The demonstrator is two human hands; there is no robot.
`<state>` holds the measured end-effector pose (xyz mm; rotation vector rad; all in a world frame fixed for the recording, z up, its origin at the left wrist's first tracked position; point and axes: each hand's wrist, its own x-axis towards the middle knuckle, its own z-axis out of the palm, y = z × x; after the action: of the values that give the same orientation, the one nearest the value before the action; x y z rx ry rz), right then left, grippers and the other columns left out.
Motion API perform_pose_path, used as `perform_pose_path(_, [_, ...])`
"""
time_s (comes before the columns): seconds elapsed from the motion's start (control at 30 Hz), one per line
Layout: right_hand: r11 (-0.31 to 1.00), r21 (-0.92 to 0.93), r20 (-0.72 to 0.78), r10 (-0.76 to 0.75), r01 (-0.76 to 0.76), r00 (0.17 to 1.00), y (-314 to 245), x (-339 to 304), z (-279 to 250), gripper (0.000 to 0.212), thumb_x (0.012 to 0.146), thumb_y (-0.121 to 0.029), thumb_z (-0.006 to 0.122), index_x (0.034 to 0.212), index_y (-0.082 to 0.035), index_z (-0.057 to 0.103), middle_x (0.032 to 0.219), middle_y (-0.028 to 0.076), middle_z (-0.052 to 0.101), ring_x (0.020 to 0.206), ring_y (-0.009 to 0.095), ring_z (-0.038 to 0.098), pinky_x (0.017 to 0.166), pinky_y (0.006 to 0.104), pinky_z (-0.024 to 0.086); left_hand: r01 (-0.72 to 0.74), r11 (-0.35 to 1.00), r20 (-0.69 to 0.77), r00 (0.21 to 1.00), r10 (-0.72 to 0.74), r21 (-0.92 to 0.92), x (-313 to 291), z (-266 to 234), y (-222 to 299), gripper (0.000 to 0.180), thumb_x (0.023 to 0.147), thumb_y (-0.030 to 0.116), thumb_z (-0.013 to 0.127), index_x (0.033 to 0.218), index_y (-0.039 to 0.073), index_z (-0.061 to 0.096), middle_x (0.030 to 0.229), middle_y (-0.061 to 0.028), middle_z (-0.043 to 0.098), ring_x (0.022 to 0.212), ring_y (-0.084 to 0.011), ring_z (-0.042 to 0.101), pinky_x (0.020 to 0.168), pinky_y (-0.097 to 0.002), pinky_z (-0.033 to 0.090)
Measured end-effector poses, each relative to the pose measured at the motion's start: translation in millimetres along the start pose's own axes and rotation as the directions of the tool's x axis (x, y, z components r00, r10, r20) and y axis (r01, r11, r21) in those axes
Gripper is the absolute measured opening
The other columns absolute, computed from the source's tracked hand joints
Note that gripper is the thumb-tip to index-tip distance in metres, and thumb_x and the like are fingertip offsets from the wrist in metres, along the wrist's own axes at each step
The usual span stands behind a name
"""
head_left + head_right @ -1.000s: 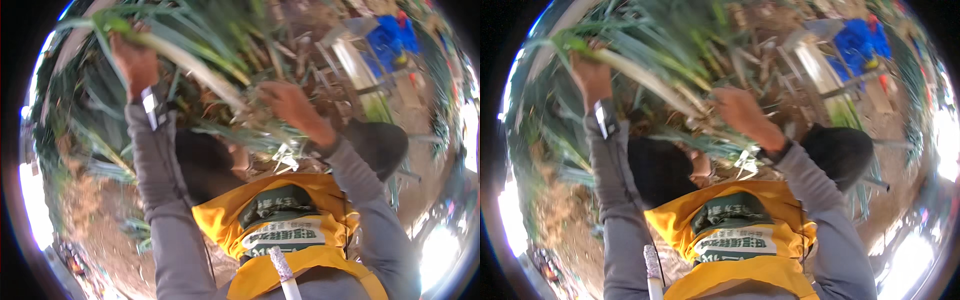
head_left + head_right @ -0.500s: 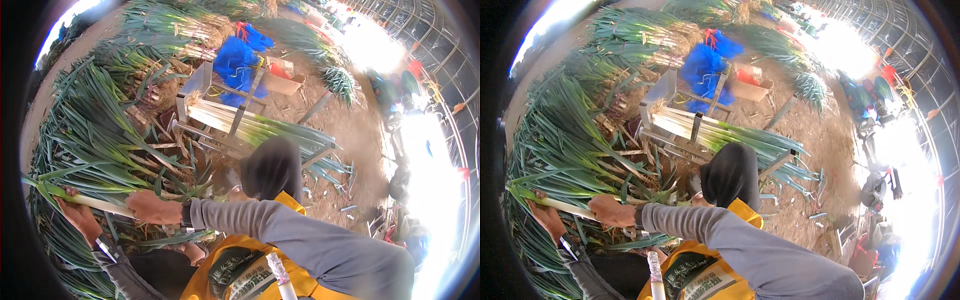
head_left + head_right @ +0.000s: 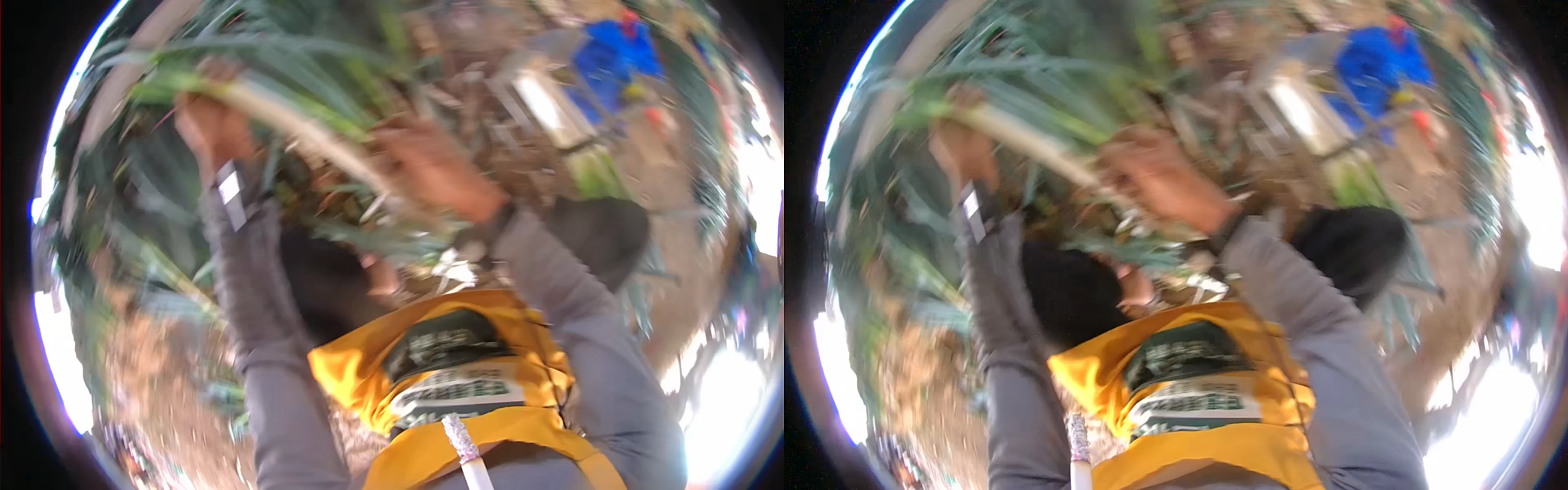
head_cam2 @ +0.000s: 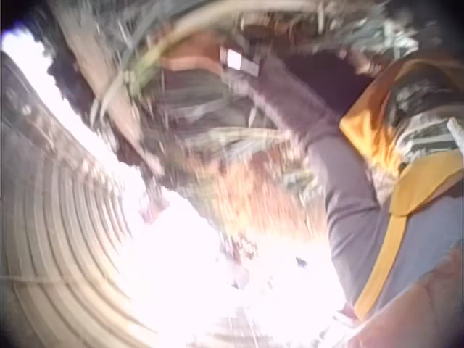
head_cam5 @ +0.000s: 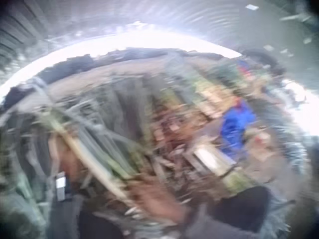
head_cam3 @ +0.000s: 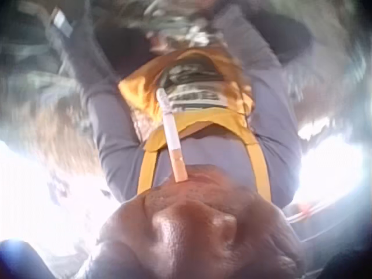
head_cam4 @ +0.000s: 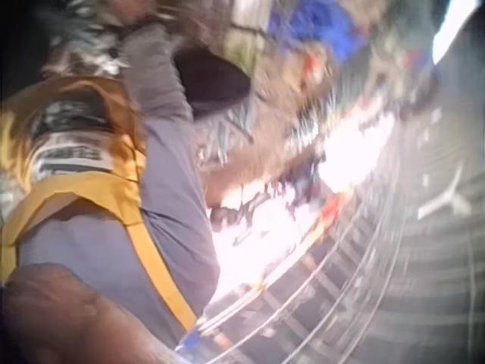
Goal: Cleaning and trimming leeks by removing outer layers and roots.
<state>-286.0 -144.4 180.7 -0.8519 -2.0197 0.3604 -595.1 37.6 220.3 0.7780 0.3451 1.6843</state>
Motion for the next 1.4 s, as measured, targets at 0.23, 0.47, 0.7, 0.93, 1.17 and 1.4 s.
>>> perform_pose_path(0.23, [0.437, 0.207, 0.618, 0.635, -0.875, 0.463, 4.4, -71.7, 6.7, 0.027, 0.096, -0.021, 0.062, 0.107, 0.003, 0.064, 0.085, 0.014, 0.069, 0.073, 0.021, 0.07, 0.062, 0.0332, 0.053, 0.236, 0.849, 0.217, 0.965, -0.147, -0.472, -15.3, 22.1, 43.0, 0.016, 0.098, 0.018, 0.053, 0.097, 0.003, 0.05, 0.086, -0.0068, 0.052, 0.071, -0.0161, 0.047, 0.068, -0.0302, 0.042])
perform_pose_path(0.47, [0.824, 0.176, 0.11, 0.527, -0.538, 0.843, -7.5, -46.0, 18.9, 0.03, 0.094, -0.021, 0.067, 0.115, 0.0, 0.069, 0.097, 0.022, 0.07, 0.083, 0.033, 0.069, 0.071, 0.0394, 0.052, 0.209, 0.865, 0.192, 0.972, -0.134, -0.456, -17.7, 32.0, 39.0, 0.018, 0.1, 0.02, 0.053, 0.099, 0.002, 0.05, 0.086, -0.0067, 0.052, 0.07, -0.0155, 0.046, 0.066, -0.0291, 0.042])
perform_pose_path(0.7, [0.746, 0.279, 0.356, 0.505, -0.605, 0.787, -44.0, 61.1, 22.5, 0.021, 0.093, -0.015, 0.065, 0.101, 0.003, 0.072, 0.089, 0.019, 0.069, 0.076, 0.031, 0.067, 0.068, 0.0404, 0.05, 0.269, 0.802, 0.24, 0.957, -0.161, -0.534, -15.6, 45.6, 34.7, 0.018, 0.094, 0.017, 0.058, 0.094, 0.001, 0.05, 0.082, -0.0055, 0.053, 0.068, -0.0154, 0.047, 0.064, -0.0282, 0.042])
perform_pose_path(0.93, [0.975, -0.082, 0.217, 0.219, -0.206, 0.951, -19.7, 51.6, 44.7, 0.022, 0.096, -0.015, 0.063, 0.101, 0.006, 0.068, 0.082, 0.007, 0.064, 0.07, 0.013, 0.064, 0.06, 0.0294, 0.049, 0.304, 0.8, 0.273, 0.945, -0.183, -0.518, -14.7, 41.1, 32.9, 0.018, 0.094, 0.018, 0.058, 0.093, 0.001, 0.05, 0.082, -0.0045, 0.053, 0.068, -0.0149, 0.047, 0.065, -0.028, 0.043])
perform_pose_path(1.17, [0.642, 0.377, 0.328, 0.582, -0.668, 0.744, -29.1, 47.3, 26.4, 0.029, 0.098, -0.026, 0.064, 0.11, -0.001, 0.073, 0.082, 0.006, 0.069, 0.063, 0.009, 0.06, 0.056, 0.0275, 0.048, 0.288, 0.756, 0.236, 0.955, -0.181, -0.587, -13.4, 25.2, 41.6, 0.018, 0.092, 0.017, 0.058, 0.094, 0.001, 0.05, 0.083, -0.0053, 0.052, 0.068, -0.0153, 0.048, 0.066, -0.0281, 0.044])
perform_pose_path(1.4, [0.563, 0.497, 0.465, 0.469, -0.66, 0.75, -39.4, 60.3, 29.4, 0.033, 0.097, -0.02, 0.069, 0.122, 0.002, 0.069, 0.081, 0.004, 0.068, 0.069, 0.007, 0.059, 0.06, 0.0252, 0.047, 0.158, 0.882, 0.168, 0.982, -0.091, -0.444, -13.4, 31.7, 32.4, 0.04, 0.096, 0.038, 0.061, 0.102, 0.0, 0.051, 0.086, -0.0069, 0.053, 0.071, -0.0148, 0.048, 0.068, -0.0292, 0.044])
